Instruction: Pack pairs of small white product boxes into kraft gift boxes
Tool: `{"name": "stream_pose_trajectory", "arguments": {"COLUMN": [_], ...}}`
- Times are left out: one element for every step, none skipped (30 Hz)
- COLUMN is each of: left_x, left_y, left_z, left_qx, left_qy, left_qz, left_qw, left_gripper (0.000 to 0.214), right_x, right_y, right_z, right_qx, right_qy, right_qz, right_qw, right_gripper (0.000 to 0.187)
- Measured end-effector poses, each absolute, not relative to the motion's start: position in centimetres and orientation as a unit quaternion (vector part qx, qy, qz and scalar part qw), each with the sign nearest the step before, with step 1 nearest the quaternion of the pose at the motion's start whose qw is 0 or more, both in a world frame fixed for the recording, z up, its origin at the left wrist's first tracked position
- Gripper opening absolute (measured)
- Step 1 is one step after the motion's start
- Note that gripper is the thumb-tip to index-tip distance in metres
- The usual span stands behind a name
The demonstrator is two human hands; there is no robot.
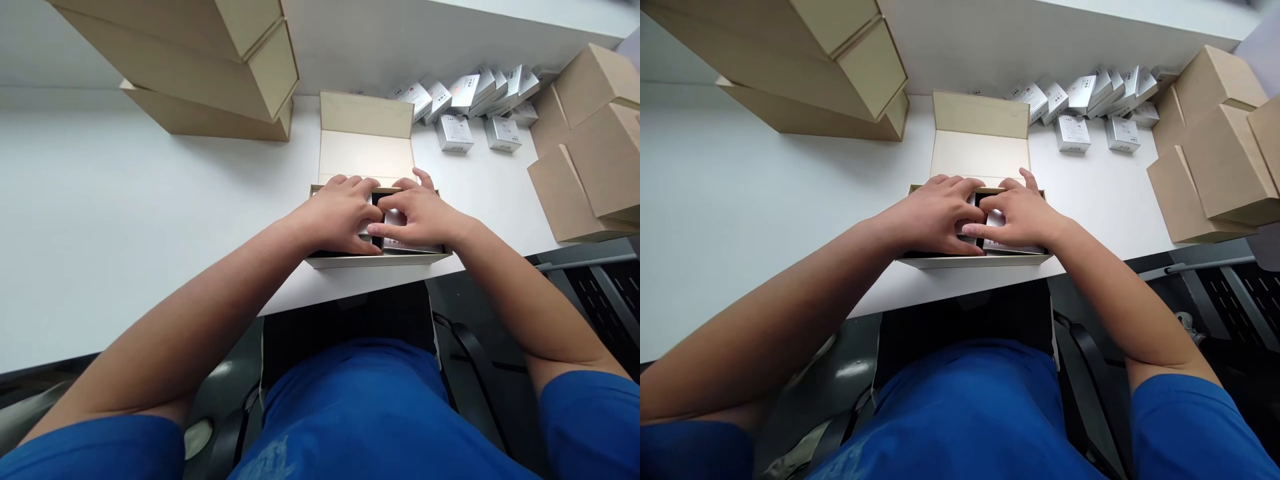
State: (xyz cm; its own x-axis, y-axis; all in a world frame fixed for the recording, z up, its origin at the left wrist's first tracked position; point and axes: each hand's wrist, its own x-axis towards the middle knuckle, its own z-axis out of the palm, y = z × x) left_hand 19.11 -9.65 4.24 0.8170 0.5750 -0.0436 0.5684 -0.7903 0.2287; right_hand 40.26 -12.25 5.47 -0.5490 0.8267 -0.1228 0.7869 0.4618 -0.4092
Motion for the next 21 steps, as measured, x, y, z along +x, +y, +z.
{"name": "stream_pose_trajectory", "arguments": {"left_x": [19.1,19.2,19.2,19.2,19.3,19.3,19.3,19.3,19.4,19.4,19.3,19.3,19.3,19.2,19.2,19.1,19.1,19.0,19.0,19.0,19.0], "left_y": [-9.7,-9.6,-9.6,-9.6,-9.6,-9.6,-9.6,-9.6,-9.6,-9.7,-9.7,-9.7,-9.7,-9.7,-9.7,-9.6,-9.6,-9.6,-9.5,-9.5,-9.5], "left_z": [4.3,4.3,4.3,4.3,4.3,4.3,4.4,4.4,4.4,4.5,4.6,4.6,4.7,4.8,4.8,4.8,4.8,4.8,4.8,4.8,4.8], "left_qx": [0.947,0.947,0.947,0.947,0.947,0.948,0.948,0.948,0.947,0.946,0.946,0.945,0.944,0.944,0.944,0.945,0.946,0.947,0.947,0.947,0.946], "left_qy": [0.301,0.301,0.301,0.301,0.301,0.301,0.301,0.301,0.302,0.303,0.305,0.306,0.306,0.305,0.302,0.297,0.291,0.286,0.283,0.281,0.281], "left_qz": [0.010,0.006,0.003,0.003,0.003,0.003,0.003,0.001,-0.002,-0.005,-0.007,-0.009,-0.009,-0.008,-0.007,-0.005,-0.003,-0.001,0.000,0.001,0.002], "left_qw": [0.114,0.112,0.111,0.110,0.109,0.108,0.107,0.108,0.109,0.111,0.114,0.118,0.121,0.125,0.130,0.136,0.141,0.147,0.152,0.157,0.161], "left_gripper": [0.044,0.044,0.044,0.044,0.044,0.045,0.047,0.050,0.054,0.057,0.058,0.057,0.056,0.055,0.056,0.057,0.058,0.059,0.060,0.060,0.061], "right_x": [40.2,40.1,40.0,39.9,39.9,39.8,39.8,39.9,40.1,40.4,40.8,41.4,42.2,43.1,44.1,45.2,46.2,47.1,47.8,48.4,48.7], "right_y": [-12.2,-12.2,-12.2,-12.2,-12.2,-12.2,-12.3,-12.3,-12.3,-12.3,-12.2,-11.9,-11.4,-10.6,-9.6,-8.4,-6.9,-5.2,-3.5,-1.7,0.1], "right_z": [5.5,5.5,5.4,5.4,5.3,5.3,5.3,5.3,5.5,5.7,5.9,6.1,6.3,6.3,6.0,5.5,4.6,3.4,2.0,0.5,-1.0], "right_qx": [-0.472,-0.471,-0.469,-0.469,-0.468,-0.468,-0.468,-0.468,-0.466,-0.460,-0.453,-0.449,-0.453,-0.464,-0.484,-0.511,-0.540,-0.570,-0.599,-0.627,-0.650], "right_qy": [-0.855,-0.856,-0.857,-0.857,-0.858,-0.858,-0.857,-0.856,-0.856,-0.856,-0.855,-0.853,-0.848,-0.841,-0.830,-0.814,-0.795,-0.773,-0.749,-0.723,-0.702], "right_qz": [0.213,0.212,0.212,0.211,0.211,0.212,0.214,0.217,0.223,0.232,0.240,0.244,0.237,0.217,0.185,0.151,0.122,0.108,0.114,0.127,0.134], "right_qw": [0.041,0.036,0.031,0.029,0.027,0.026,0.026,0.030,0.038,0.052,0.075,0.105,0.141,0.176,0.208,0.233,0.248,0.257,0.261,0.261,0.258], "right_gripper": [0.050,0.051,0.052,0.053,0.054,0.054,0.055,0.056,0.056,0.056,0.057,0.058,0.061,0.065,0.070,0.075,0.080,0.084,0.088,0.092,0.095]}}
